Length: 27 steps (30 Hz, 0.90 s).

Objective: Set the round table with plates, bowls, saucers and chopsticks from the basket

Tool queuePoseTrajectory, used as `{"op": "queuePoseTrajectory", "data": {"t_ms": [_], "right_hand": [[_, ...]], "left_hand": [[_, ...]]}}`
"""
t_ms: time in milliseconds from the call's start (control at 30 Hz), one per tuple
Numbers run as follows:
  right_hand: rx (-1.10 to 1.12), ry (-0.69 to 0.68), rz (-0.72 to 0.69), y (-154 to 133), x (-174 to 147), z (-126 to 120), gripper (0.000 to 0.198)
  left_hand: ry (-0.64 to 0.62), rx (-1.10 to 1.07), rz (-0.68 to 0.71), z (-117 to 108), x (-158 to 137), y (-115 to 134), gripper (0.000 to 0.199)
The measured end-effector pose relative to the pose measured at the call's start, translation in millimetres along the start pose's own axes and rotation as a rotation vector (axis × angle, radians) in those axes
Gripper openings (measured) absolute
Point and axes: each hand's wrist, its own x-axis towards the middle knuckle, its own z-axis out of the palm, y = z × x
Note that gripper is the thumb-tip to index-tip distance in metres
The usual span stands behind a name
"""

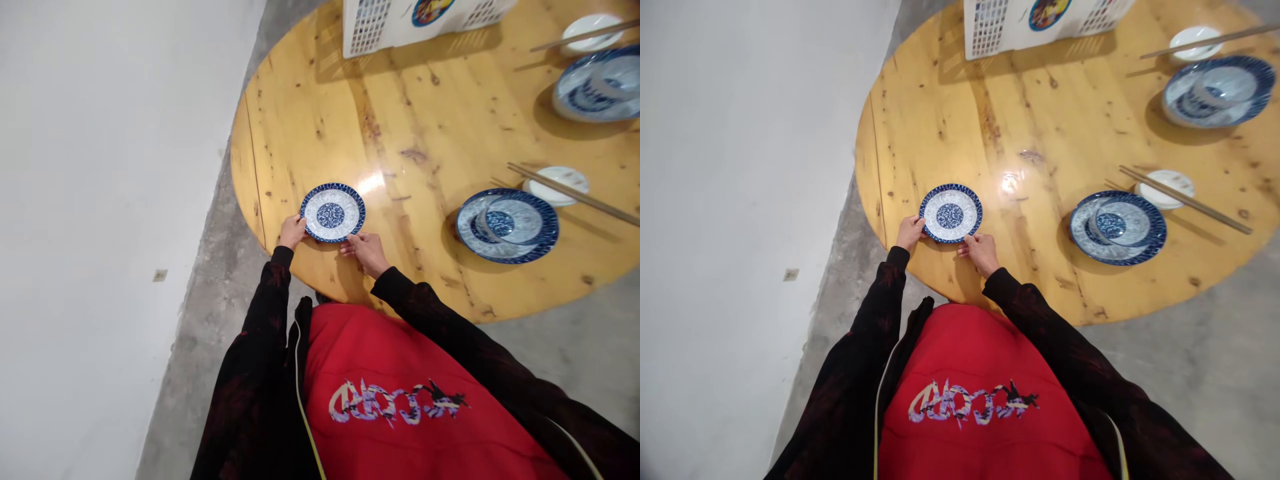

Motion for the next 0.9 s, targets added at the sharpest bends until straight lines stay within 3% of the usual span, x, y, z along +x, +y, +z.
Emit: {"op": "queuePoseTrajectory", "data": {"t_ms": [267,433,600,767,900], "right_hand": [[-0.011,-0.008,0.006,-1.4,-0.4,0.9,0.022],[0.015,-0.016,0.028,-6.1,-17.2,-4.2,0.021],[0.019,-0.016,0.096,-5.8,-50.4,-26.8,0.017],[0.017,-0.023,0.163,2.8,-79.0,-55.6,0.01],[0.04,-0.078,0.187,12.9,-95.1,-71.9,0.013]], "left_hand": [[0.019,-0.064,-0.011,2.6,-3.3,-1.5,0.026],[0.017,-0.056,0.023,-4.6,-12.2,1.7,0.026],[0.188,-0.062,-0.002,-24.7,-27.5,-1.8,0.021],[0.397,-0.06,0.007,-40.3,-62.4,-5.2,0.023],[0.448,0.022,0.017,-34.6,-113.3,-2.2,0.027]]}}
